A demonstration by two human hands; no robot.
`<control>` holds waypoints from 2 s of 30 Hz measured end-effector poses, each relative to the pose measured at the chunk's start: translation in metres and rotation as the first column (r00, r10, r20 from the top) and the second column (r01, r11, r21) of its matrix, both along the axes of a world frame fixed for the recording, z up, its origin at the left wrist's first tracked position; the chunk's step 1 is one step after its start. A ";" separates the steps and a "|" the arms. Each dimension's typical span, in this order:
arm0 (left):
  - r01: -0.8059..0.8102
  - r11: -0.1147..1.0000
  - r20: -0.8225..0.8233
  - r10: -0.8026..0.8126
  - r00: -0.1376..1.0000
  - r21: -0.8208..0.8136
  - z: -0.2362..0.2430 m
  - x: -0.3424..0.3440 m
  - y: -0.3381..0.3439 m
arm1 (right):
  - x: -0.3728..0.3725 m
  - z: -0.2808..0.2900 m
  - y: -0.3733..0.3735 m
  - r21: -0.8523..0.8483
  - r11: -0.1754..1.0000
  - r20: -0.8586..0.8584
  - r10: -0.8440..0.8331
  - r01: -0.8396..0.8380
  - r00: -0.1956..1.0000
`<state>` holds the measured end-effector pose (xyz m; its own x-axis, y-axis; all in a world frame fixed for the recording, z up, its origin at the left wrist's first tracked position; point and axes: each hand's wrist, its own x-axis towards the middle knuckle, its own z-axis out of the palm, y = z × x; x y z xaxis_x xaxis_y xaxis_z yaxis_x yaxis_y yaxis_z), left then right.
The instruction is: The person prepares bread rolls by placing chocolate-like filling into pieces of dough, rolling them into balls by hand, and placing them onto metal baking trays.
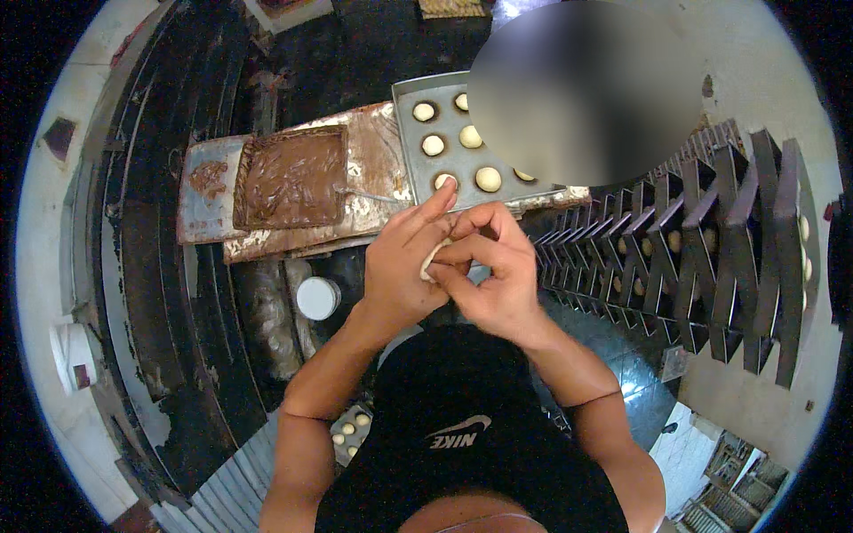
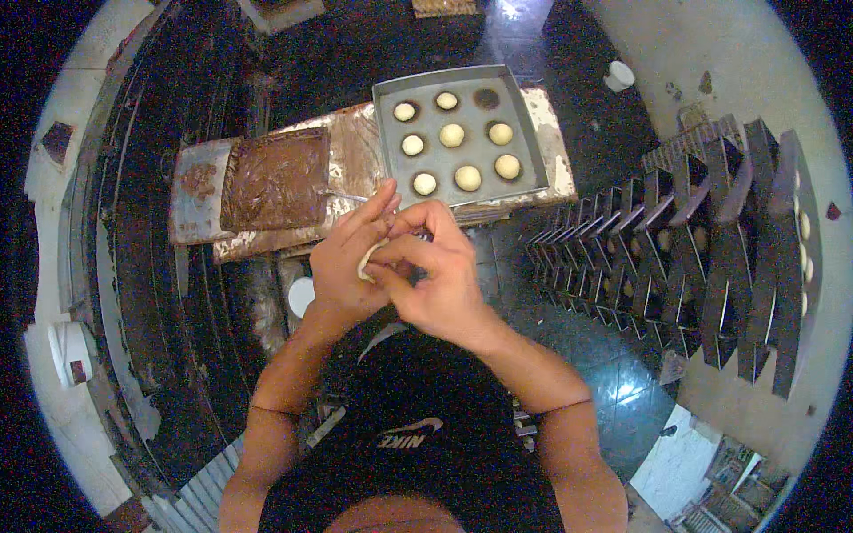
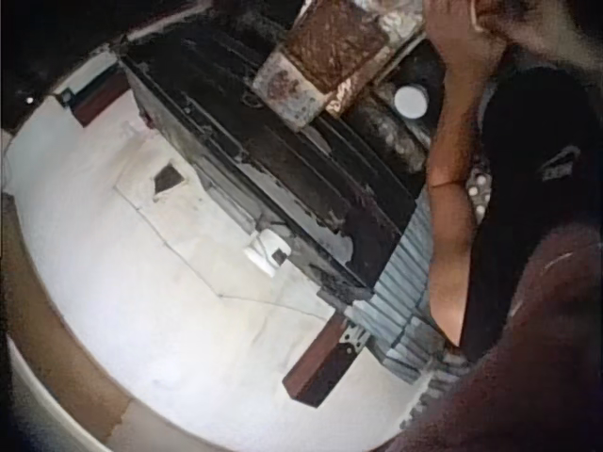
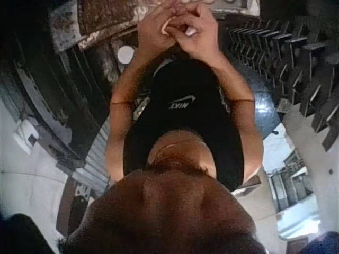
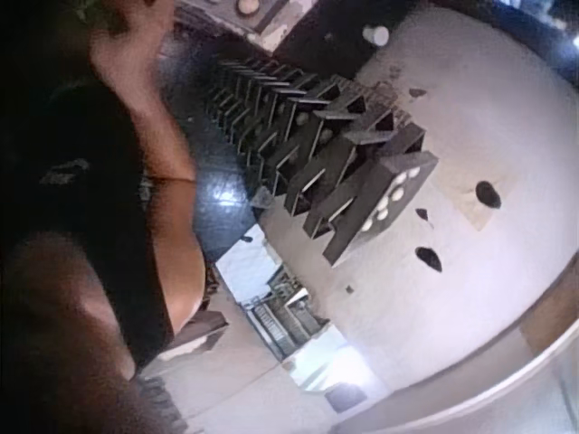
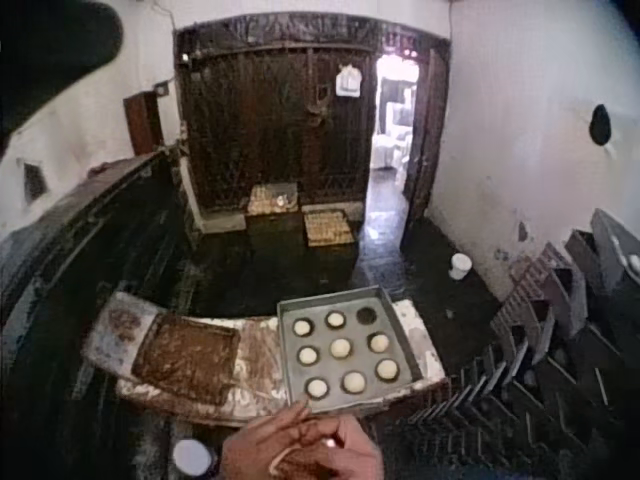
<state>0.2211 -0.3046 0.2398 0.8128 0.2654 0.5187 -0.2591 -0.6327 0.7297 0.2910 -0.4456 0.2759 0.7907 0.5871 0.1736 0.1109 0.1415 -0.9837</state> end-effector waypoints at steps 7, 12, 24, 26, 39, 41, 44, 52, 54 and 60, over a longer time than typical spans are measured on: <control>0.085 0.965 0.120 -0.118 0.986 0.247 0.046 -0.078 0.024 | -0.076 0.028 0.004 -0.061 0.997 0.610 -0.001 0.049 0.792; 0.273 0.962 0.004 -0.273 0.962 -0.009 0.043 -0.127 0.029 | -0.154 -0.053 0.016 0.437 0.867 -0.430 -0.033 0.240 0.902; 0.168 0.975 0.212 -0.196 0.957 0.145 0.079 -0.119 -0.029 | -0.183 0.025 0.003 0.527 0.796 -0.542 0.045 0.298 0.839; 0.182 0.945 0.380 -0.067 0.922 -0.274 0.087 -0.095 -0.074 | -0.167 0.029 -0.012 0.589 0.712 -0.449 -0.104 0.381 0.888; 0.473 0.877 0.215 -0.478 0.851 0.078 0.053 0.060 -0.183 | 0.003 0.006 -0.184 0.579 0.716 -0.444 -0.124 0.389 0.888; 0.554 0.729 0.142 -0.548 0.824 -0.402 0.045 0.087 -0.209 | 0.019 -0.009 -0.199 0.630 0.669 -0.424 -0.129 0.394 0.896; 0.487 0.350 0.028 -0.789 0.613 -0.800 0.029 0.128 -0.226 | 0.056 -0.026 -0.212 0.695 0.671 -0.139 -0.227 0.258 0.964; 0.320 0.057 0.125 -0.846 0.519 -0.946 -0.026 0.214 -0.197 | 0.147 -0.077 -0.194 0.629 0.657 -0.488 -0.083 0.416 0.869; 0.185 0.102 0.010 -0.853 0.522 -0.978 -0.047 0.242 -0.183 | 0.175 -0.097 -0.176 0.556 0.705 -0.522 -0.115 0.439 0.845; -0.188 -0.397 0.135 -0.658 0.741 -0.898 -0.186 0.295 -0.111 | 0.262 -0.191 -0.085 0.264 0.890 -0.683 -0.100 0.372 0.723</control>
